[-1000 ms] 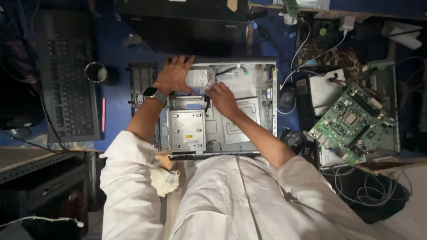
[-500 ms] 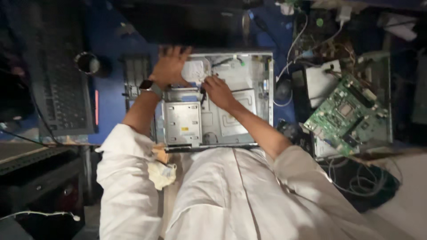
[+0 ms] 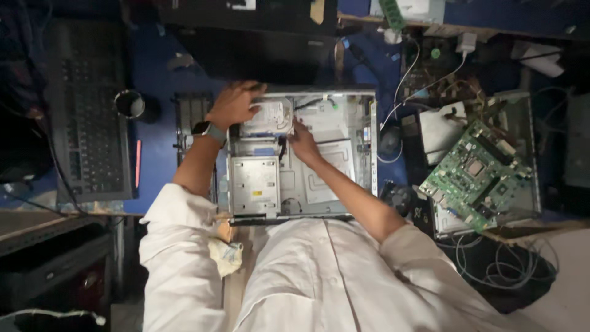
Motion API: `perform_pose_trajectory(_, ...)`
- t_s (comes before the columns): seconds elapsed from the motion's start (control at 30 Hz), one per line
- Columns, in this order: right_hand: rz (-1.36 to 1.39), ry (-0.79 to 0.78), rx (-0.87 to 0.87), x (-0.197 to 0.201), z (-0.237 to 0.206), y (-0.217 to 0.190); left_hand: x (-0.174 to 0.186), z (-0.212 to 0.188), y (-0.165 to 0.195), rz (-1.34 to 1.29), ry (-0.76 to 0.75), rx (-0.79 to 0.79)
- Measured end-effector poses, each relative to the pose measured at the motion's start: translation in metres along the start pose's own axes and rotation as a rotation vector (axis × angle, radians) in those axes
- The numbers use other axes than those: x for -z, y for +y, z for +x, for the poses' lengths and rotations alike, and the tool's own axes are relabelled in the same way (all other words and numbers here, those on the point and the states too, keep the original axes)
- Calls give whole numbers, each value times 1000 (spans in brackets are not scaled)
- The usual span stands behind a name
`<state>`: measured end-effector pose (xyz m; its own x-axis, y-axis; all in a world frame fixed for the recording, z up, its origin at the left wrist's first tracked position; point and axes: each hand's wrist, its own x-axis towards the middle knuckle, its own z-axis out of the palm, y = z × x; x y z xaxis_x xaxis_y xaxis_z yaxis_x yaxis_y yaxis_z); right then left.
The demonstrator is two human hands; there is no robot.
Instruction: The person works on an open desktop computer case on a workbench. They remove a hard drive from a blue mounting caddy, fit the hard drive into the case's drive bay, unscrew and pull out an optical disc drive, and continue handling components and cables inside the case.
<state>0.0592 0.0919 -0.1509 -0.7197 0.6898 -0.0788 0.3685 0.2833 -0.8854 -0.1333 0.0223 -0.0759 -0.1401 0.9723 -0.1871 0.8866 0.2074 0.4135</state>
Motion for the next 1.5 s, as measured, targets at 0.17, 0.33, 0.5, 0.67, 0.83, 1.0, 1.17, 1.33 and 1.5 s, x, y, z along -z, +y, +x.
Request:
perform_pose_trajectory(0.17, 324, -281, -423, 31, 11, -3, 0, -4, 4, 35, -97, 147)
perform_pose_trajectory(0.33, -13, 7, -143, 1, 6, -4, -10, -9, 0, -53, 99, 37)
perform_pose_trajectory(0.5, -202, -2, -62, -7, 0, 8, -15, -6, 0, -74, 36, 124)
perform_pose_trajectory(0.67, -87, -107, 119, 6, 1, 23, -34, -26, 16, -74, 237, 66)
perform_pose_trajectory(0.83, 78, -51, -65, -3, -19, 21, -74, -71, 28, -173, 362, 90)
perform_pose_trajectory(1.0, 169, -113, -177, 5, -20, 14, -88, -76, 26, -208, 421, 95)
perform_pose_trajectory(1.17, 325, -88, -55, 9, -12, 9, -74, -65, 23, -201, 363, 120)
perform_pose_trajectory(1.33, 338, -80, -132, 3, -12, 21, -80, -78, 25, -261, 455, 129)
perform_pose_trajectory(1.5, 289, -56, -112, 3, -8, 24, -86, -83, 27, -274, 530, 103)
